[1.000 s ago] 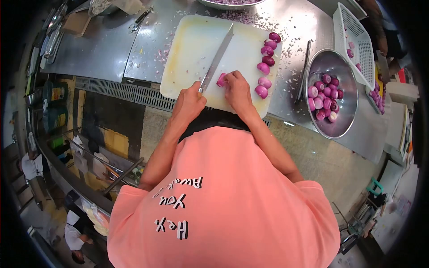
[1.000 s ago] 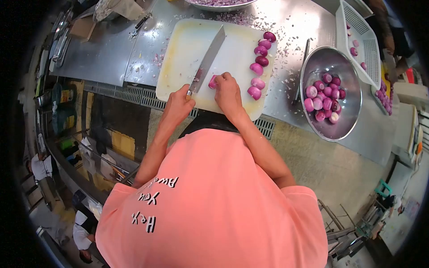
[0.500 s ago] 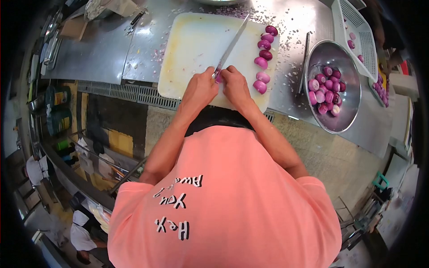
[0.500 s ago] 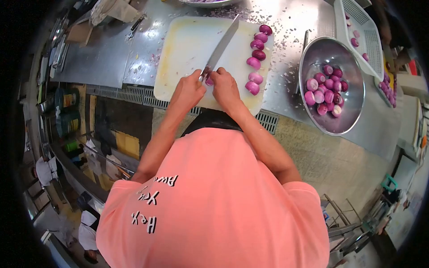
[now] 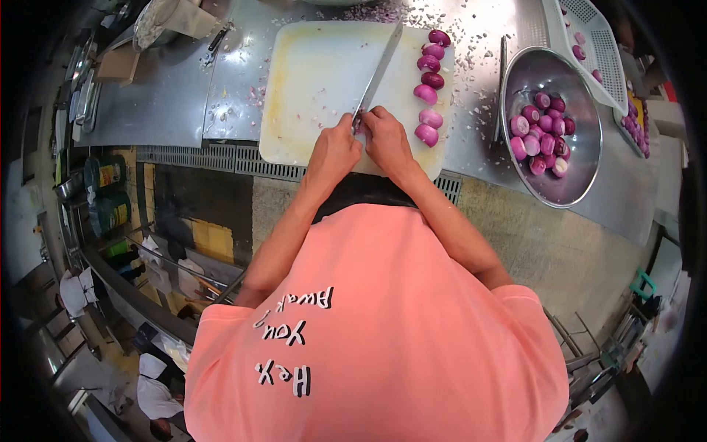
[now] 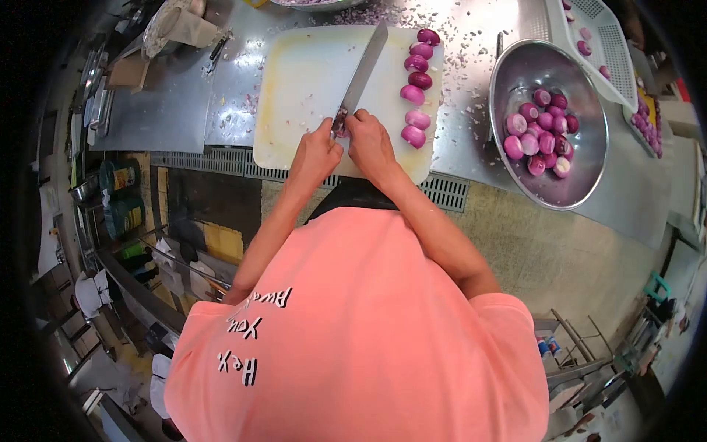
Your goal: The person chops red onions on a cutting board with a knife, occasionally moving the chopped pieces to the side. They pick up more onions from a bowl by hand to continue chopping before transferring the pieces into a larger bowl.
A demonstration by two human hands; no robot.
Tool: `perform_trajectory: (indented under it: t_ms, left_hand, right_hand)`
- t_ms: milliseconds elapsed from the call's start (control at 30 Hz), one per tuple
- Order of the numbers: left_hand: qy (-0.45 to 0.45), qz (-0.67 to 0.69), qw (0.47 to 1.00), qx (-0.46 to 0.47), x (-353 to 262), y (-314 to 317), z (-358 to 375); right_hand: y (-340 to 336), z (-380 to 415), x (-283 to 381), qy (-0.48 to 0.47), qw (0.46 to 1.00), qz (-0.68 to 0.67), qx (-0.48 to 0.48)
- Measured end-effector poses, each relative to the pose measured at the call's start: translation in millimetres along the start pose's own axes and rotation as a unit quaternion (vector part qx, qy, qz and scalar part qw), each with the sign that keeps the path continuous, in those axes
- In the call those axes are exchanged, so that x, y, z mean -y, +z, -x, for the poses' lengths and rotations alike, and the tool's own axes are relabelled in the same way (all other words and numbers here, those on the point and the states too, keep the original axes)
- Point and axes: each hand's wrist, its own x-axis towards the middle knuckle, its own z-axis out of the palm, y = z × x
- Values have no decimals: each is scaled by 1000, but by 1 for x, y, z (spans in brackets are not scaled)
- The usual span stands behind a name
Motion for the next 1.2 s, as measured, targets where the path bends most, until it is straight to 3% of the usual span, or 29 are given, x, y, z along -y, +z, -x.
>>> perform_trajectory:
  t_ms: [133,267,333,433,467,500,567,667,800,933,1000,1100,1133,1167,1200]
  left_hand:
    - [-28,1,999,33,-17,-22,6]
    - [4,-7,1000,3,10,10,-4]
    - [-1,51,999,13,0,-3,-11]
    - [-9,25,1000,11,-8,-31,0]
    - [-71,83,994,26,-12,-39,6]
    - [-66,81,994,38,-6,-42,9]
    - [-87,127,988,-10,7,-43,9]
    - [-140,151,978,24,12,-45,8]
    - [-93,128,987,31,32,-27,22]
    - [-149,156,976,33,23,-25,26]
    - [-149,170,974,31,27,-24,22]
    - [-128,181,975,33,24,-25,21]
    - [-128,183,974,32,27,-23,21]
    - [-110,183,977,25,32,-20,19]
    - [-90,182,979,17,35,-18,18]
  right_hand:
    - [0,1,-2,-24,1000,-14,-9]
    - [0,3,-3,-12,999,-33,-17]
    - [-2,3,-4,2,1000,-24,-12]
    - [-2,-3,2,24,999,-10,-29]
    - [0,-3,6,36,998,-2,-50]
    - [2,-1,13,48,997,0,-57]
    - [8,5,28,-23,998,53,4]
    - [17,32,30,-94,992,67,41]
    - [-32,69,8,-84,990,105,36]
    - [-76,74,-12,-71,982,176,-25]
    - [-98,64,-10,-72,993,71,-67]
    - [-168,42,-27,-37,965,163,-201]
    - [-194,38,-52,-34,927,268,-260]
    - [-229,35,-70,104,928,279,-224]
    - [-245,36,-90,216,894,331,-209]
